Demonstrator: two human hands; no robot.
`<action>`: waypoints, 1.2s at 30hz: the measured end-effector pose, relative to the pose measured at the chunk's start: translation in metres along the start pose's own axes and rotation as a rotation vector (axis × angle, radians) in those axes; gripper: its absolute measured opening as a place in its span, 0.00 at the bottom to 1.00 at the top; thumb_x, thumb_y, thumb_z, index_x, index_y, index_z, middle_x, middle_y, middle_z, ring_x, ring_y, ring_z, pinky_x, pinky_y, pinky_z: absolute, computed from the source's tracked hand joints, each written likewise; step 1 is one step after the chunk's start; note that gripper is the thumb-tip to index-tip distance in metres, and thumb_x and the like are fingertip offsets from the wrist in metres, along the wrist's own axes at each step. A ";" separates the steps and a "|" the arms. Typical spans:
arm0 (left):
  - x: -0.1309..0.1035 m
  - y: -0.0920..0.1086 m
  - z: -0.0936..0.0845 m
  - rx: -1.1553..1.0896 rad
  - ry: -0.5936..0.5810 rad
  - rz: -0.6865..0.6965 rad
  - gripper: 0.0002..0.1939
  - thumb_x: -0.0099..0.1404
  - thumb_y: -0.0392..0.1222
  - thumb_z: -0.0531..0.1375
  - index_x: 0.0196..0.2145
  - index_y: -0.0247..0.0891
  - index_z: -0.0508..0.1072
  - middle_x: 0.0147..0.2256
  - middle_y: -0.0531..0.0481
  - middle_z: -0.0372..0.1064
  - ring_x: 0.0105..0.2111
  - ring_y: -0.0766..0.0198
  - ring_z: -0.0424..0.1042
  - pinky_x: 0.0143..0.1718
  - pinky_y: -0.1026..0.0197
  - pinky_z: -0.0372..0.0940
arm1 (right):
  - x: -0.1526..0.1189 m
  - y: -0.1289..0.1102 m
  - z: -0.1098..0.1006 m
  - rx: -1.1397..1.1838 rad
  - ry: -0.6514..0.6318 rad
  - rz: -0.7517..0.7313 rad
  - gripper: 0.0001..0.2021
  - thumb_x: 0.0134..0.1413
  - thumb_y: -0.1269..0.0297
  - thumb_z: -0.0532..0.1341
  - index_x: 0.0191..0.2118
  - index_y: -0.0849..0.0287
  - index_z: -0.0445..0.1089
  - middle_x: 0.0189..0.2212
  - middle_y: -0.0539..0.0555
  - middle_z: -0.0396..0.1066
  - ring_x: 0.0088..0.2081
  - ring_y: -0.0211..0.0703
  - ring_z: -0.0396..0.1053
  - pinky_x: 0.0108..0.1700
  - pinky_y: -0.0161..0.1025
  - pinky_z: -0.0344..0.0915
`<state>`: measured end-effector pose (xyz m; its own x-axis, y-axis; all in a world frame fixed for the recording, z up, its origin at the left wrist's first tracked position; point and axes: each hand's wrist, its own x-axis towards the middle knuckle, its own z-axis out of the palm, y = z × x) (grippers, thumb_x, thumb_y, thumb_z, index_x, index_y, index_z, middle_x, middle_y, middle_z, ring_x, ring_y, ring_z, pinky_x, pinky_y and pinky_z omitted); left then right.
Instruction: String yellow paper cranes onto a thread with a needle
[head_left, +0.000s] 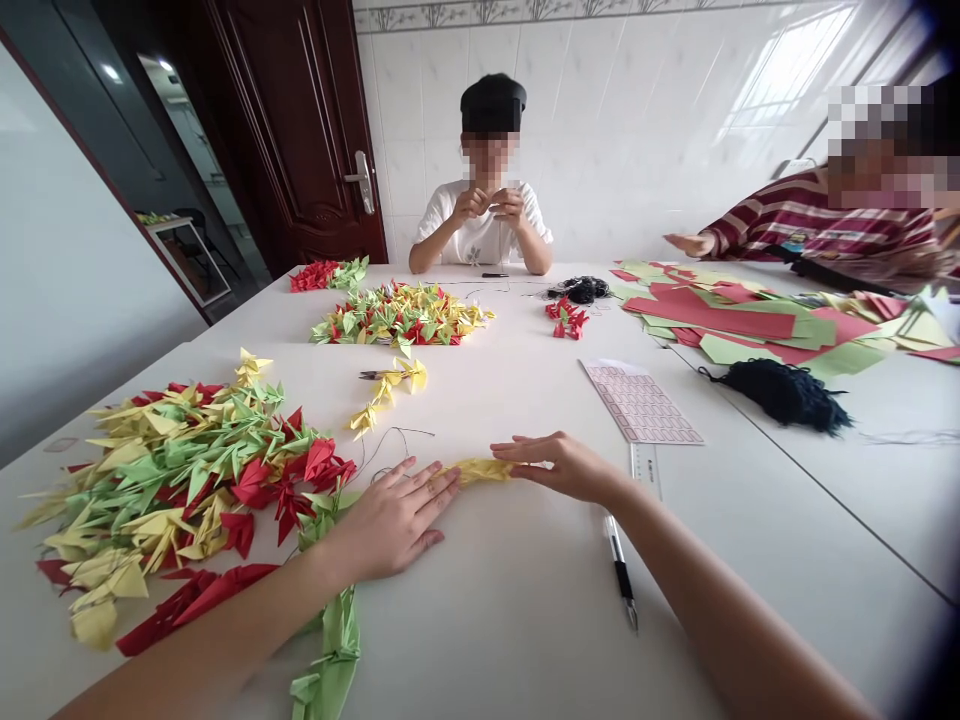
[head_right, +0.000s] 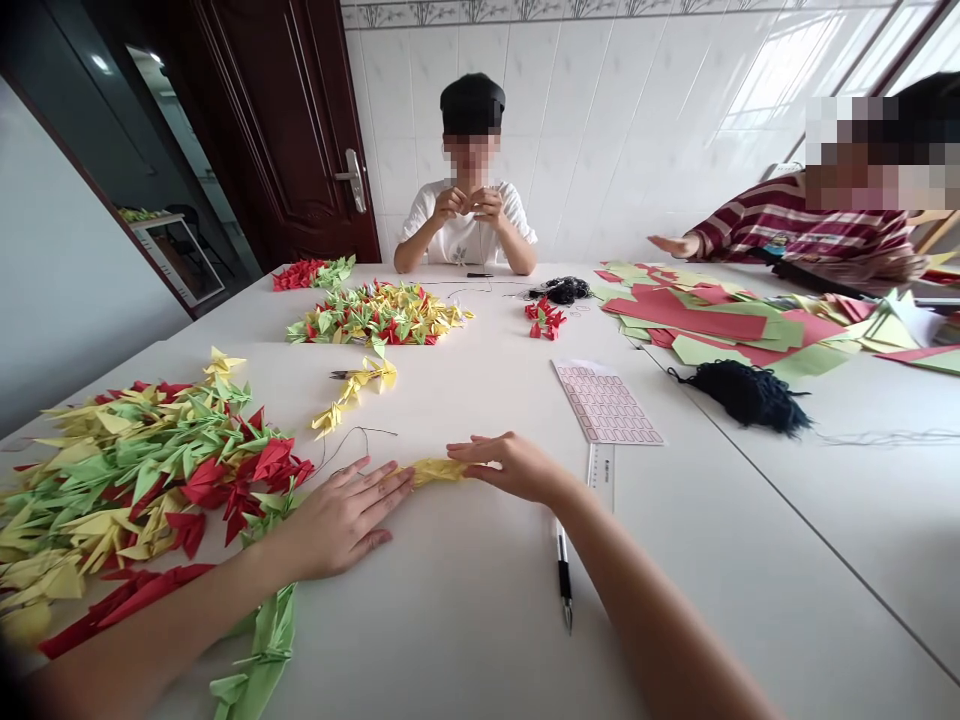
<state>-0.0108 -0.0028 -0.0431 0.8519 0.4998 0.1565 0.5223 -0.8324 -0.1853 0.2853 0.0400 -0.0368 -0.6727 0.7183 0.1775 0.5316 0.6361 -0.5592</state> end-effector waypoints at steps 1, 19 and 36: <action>0.000 -0.001 0.002 -0.015 -0.019 -0.006 0.28 0.71 0.49 0.44 0.65 0.37 0.48 0.64 0.47 0.48 0.63 0.55 0.53 0.63 0.48 0.47 | 0.001 0.000 0.005 -0.009 -0.035 0.012 0.18 0.63 0.61 0.52 0.57 0.50 0.66 0.56 0.48 0.66 0.57 0.48 0.64 0.59 0.46 0.61; 0.001 -0.004 0.004 -0.187 -0.019 -0.081 0.32 0.71 0.50 0.43 0.67 0.38 0.34 0.66 0.45 0.41 0.66 0.53 0.41 0.64 0.44 0.35 | 0.011 -0.005 0.022 -0.306 -0.196 -0.100 0.25 0.66 0.65 0.47 0.66 0.46 0.44 0.63 0.47 0.52 0.65 0.44 0.47 0.66 0.54 0.42; 0.001 -0.005 0.004 -0.205 -0.086 -0.025 0.31 0.71 0.53 0.42 0.66 0.35 0.42 0.64 0.43 0.48 0.63 0.54 0.51 0.63 0.45 0.43 | 0.009 -0.020 0.027 -0.253 -0.200 -0.130 0.26 0.66 0.65 0.44 0.67 0.48 0.37 0.66 0.52 0.44 0.66 0.45 0.42 0.65 0.61 0.30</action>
<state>-0.0125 0.0029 -0.0463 0.8437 0.5318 0.0732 0.5319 -0.8466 0.0197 0.2546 0.0264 -0.0462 -0.8175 0.5731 0.0576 0.5287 0.7863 -0.3196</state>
